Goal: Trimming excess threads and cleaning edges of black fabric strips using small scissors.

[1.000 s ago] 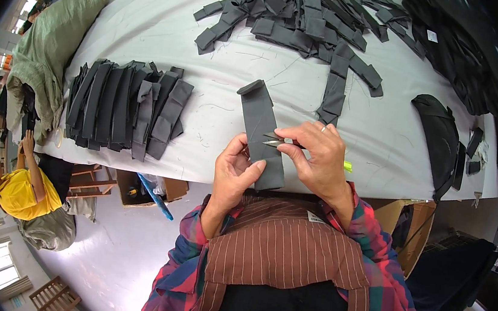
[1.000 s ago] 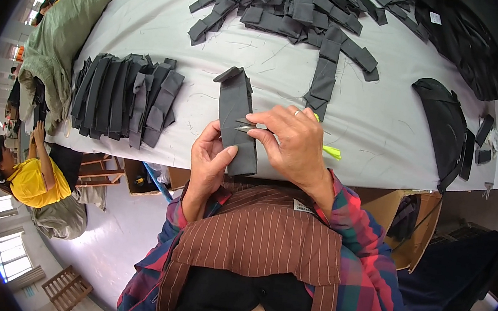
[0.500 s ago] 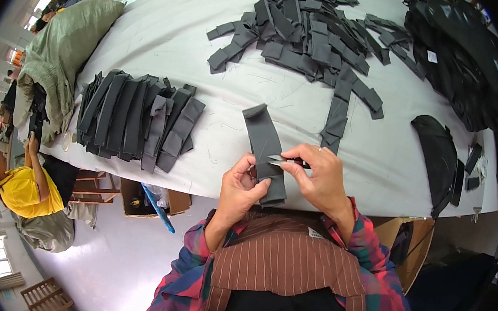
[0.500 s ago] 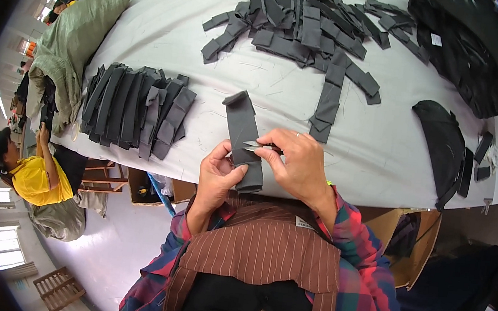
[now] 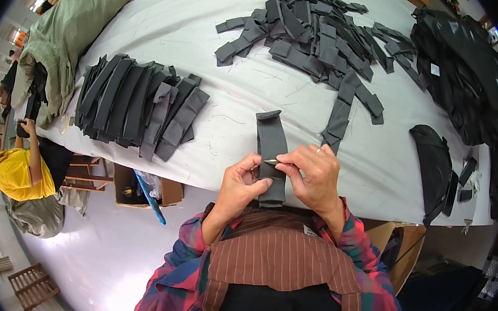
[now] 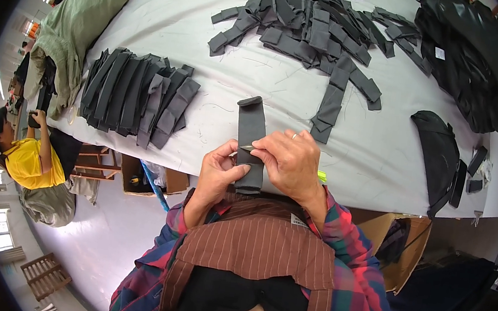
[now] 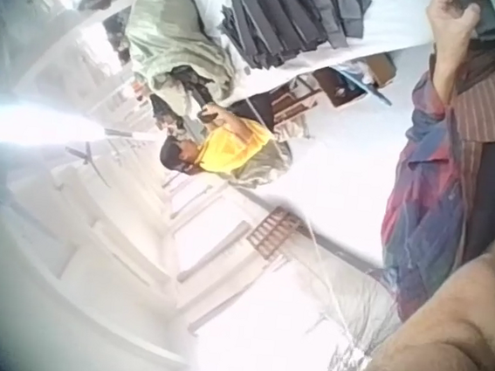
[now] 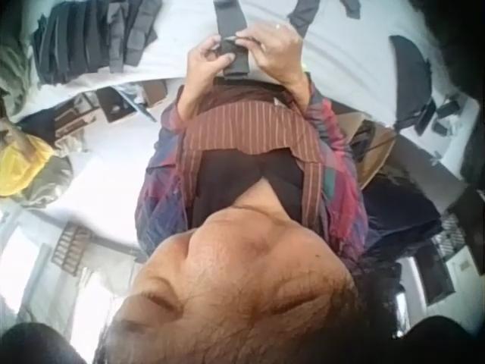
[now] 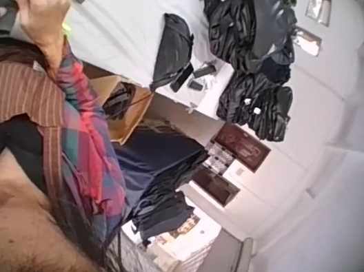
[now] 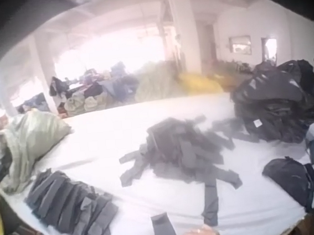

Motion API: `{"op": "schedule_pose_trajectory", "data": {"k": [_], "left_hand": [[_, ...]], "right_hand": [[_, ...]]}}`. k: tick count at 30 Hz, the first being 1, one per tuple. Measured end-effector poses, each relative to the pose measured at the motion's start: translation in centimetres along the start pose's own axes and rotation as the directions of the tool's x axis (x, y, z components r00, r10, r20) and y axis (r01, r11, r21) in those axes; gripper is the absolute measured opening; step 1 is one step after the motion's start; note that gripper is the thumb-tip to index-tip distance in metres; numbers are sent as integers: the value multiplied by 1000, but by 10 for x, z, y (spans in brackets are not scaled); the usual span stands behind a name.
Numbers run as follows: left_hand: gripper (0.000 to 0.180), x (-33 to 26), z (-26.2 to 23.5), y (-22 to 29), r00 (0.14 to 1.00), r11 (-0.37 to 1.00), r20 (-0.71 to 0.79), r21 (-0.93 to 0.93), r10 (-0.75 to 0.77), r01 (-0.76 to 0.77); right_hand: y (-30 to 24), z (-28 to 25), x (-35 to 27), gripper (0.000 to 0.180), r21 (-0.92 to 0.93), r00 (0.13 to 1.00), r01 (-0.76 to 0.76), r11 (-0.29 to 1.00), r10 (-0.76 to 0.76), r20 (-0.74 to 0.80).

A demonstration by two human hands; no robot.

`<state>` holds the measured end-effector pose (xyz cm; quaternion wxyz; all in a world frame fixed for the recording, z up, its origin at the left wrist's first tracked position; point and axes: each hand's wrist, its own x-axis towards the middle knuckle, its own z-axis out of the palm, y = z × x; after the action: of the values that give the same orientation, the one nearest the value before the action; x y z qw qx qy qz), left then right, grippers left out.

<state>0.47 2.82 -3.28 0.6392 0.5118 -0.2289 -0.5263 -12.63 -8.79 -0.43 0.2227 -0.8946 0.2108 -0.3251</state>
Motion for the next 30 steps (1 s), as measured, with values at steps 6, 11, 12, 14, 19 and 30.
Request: {"op": "schedule_pose_trajectory", "data": {"k": [6, 11, 12, 14, 19, 30], "left_hand": [[25, -4, -4, -5, 989, 987, 32, 62, 146, -148], [27, -6, -1, 0, 964, 894, 99, 361, 245, -265], [27, -6, 0, 1, 967, 892, 104, 373, 234, -256], [28, -4, -1, -1, 968, 888, 118, 384, 224, -252], [23, -11, -6, -1, 989, 994, 104, -41, 104, -101], [28, -30, -14, 15, 997, 987, 77, -161, 23, -10]], "right_hand": [[8, 11, -5, 19, 575, 872, -438, 692, 482, 85], [13, 17, -6, 46, 724, 800, -557, 408, 498, 335], [11, 22, -5, 46, 761, 821, -516, 394, 480, 309], [12, 20, -3, 44, 785, 817, -504, 361, 493, 298], [26, 9, 10, 44, 606, 806, -531, 592, 575, 145], [26, 13, 12, 10, 356, 929, -304, 884, 358, -96]]}}
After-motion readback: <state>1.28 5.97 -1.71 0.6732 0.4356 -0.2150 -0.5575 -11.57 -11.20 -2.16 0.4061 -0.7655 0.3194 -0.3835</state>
